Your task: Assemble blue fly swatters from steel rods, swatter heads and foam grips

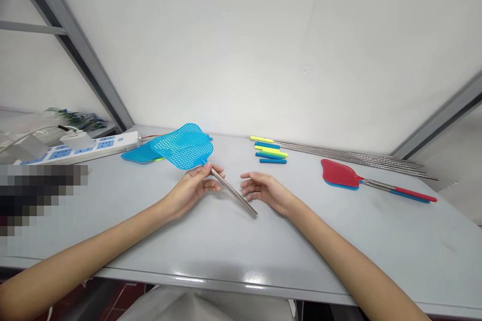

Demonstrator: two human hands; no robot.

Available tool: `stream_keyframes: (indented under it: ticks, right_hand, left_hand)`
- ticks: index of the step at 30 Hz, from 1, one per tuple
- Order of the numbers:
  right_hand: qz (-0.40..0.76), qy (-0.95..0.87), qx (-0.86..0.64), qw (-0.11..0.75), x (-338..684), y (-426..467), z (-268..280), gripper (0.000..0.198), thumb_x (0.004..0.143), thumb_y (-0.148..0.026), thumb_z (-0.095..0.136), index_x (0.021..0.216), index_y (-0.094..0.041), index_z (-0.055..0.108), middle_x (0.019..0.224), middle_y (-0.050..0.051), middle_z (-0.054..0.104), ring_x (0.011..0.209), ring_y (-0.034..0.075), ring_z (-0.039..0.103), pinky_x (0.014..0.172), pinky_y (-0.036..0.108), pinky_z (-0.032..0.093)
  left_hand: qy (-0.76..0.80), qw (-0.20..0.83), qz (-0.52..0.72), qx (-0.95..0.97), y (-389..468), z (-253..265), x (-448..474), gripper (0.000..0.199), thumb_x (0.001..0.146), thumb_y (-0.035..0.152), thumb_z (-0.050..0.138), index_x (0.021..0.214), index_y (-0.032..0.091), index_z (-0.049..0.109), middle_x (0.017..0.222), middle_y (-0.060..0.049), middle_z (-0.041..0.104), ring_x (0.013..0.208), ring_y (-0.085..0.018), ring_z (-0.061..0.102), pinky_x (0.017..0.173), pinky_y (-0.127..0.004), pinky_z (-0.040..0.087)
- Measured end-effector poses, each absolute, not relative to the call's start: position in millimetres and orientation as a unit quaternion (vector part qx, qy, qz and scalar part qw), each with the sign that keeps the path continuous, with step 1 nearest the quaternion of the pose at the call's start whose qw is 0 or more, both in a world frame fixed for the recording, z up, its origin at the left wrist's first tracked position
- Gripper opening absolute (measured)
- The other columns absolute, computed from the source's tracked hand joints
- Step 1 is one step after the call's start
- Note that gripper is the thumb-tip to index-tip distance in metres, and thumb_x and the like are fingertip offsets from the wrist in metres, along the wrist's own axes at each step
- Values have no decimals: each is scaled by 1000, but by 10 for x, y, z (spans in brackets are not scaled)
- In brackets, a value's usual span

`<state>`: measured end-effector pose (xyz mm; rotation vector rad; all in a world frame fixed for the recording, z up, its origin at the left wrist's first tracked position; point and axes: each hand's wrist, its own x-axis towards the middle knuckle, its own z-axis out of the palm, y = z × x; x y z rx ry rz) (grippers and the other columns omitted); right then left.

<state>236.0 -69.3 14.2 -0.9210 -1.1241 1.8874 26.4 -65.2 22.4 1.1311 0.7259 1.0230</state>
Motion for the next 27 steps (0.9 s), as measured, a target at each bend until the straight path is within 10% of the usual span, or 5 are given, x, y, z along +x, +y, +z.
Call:
stream_keyframes:
  ticks: [11,27]
  right_hand:
    - [506,-409,-555,518,2900,-252,-54,32,72,-25,48,102,-23,38,65,-1,53,46,9,51,41,21,44]
    - [485,-487,-628,364,2984,-259,12,22,69,-32,53,86,-19,46,52,-2,51,26,4,34,24,16,19]
  left_hand:
    - [325,657,469,494,-609,262,209,26,78,36,43,82,14,54,77,-3,56,58,-10,54,60,-25,42]
    - [337,650,469,494,-576,244,208,27,79,38,41,79,14,54,74,-2,56,57,-10,53,58,-25,41]
